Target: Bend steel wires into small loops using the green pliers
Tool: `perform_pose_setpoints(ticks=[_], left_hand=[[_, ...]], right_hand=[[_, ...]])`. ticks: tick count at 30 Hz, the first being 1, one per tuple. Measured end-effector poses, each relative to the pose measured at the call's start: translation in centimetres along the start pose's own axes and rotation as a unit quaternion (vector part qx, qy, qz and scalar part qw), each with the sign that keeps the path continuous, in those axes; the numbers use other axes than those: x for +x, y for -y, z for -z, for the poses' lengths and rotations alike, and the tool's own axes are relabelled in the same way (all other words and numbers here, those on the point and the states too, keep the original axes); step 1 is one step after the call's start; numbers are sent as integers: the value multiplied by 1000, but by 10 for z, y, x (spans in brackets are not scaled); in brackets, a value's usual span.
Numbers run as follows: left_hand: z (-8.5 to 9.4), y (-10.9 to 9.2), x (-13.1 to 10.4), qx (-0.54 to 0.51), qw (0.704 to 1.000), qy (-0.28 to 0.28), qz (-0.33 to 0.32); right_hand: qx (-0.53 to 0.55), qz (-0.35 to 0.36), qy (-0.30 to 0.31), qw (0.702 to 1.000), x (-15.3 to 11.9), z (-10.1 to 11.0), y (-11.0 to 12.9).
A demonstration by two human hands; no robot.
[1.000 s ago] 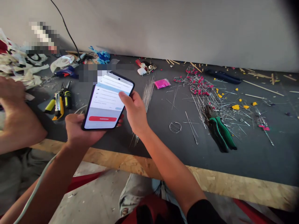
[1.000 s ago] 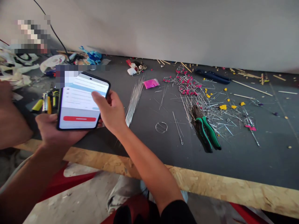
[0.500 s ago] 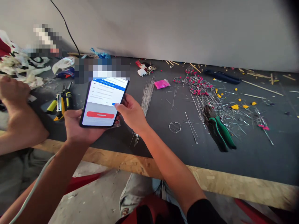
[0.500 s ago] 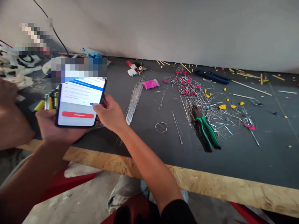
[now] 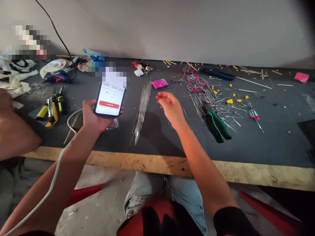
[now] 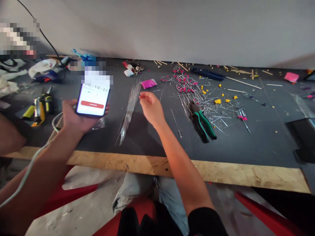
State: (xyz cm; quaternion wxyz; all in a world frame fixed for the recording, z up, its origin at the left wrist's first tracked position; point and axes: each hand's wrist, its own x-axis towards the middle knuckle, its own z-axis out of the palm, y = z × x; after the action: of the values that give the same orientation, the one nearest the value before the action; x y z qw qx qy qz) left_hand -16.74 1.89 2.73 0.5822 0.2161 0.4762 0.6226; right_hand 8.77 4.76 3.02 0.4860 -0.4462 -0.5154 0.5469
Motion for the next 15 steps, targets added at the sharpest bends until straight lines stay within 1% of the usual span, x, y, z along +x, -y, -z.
perform_pose_setpoints(ticks=[2, 3, 4, 5, 7, 9, 10, 13, 15], left_hand=[[-2, 4, 10, 6, 1000, -8, -8], [-4, 6, 15, 13, 1000, -12, -10], [-5, 8, 20, 23, 1000, -4, 1], [-7, 9, 25, 28, 999, -11, -14], [-11, 12, 35, 45, 999, 13, -6], [-13, 14, 45, 66, 997, -23, -27], [-13, 15, 48, 78, 996, -29, -28], [-13, 15, 55, 104, 994, 13, -21], [-11, 13, 57, 114, 993, 19, -18]], right_hand=[[-110, 23, -23, 993, -9, 27, -4], [-181, 31, -34, 982, -15, 38, -8], [-256, 39, -48, 965, -22, 46, -13], [-323, 41, -58, 944, -29, 51, -19], [-420, 26, -57, 905, -41, 56, -32], [-463, 14, -48, 885, -50, 56, -44], [-471, 16, -47, 881, -53, 56, -49], [-466, 34, -60, 882, -56, 56, -58], [-453, 42, -63, 888, -56, 59, -60]])
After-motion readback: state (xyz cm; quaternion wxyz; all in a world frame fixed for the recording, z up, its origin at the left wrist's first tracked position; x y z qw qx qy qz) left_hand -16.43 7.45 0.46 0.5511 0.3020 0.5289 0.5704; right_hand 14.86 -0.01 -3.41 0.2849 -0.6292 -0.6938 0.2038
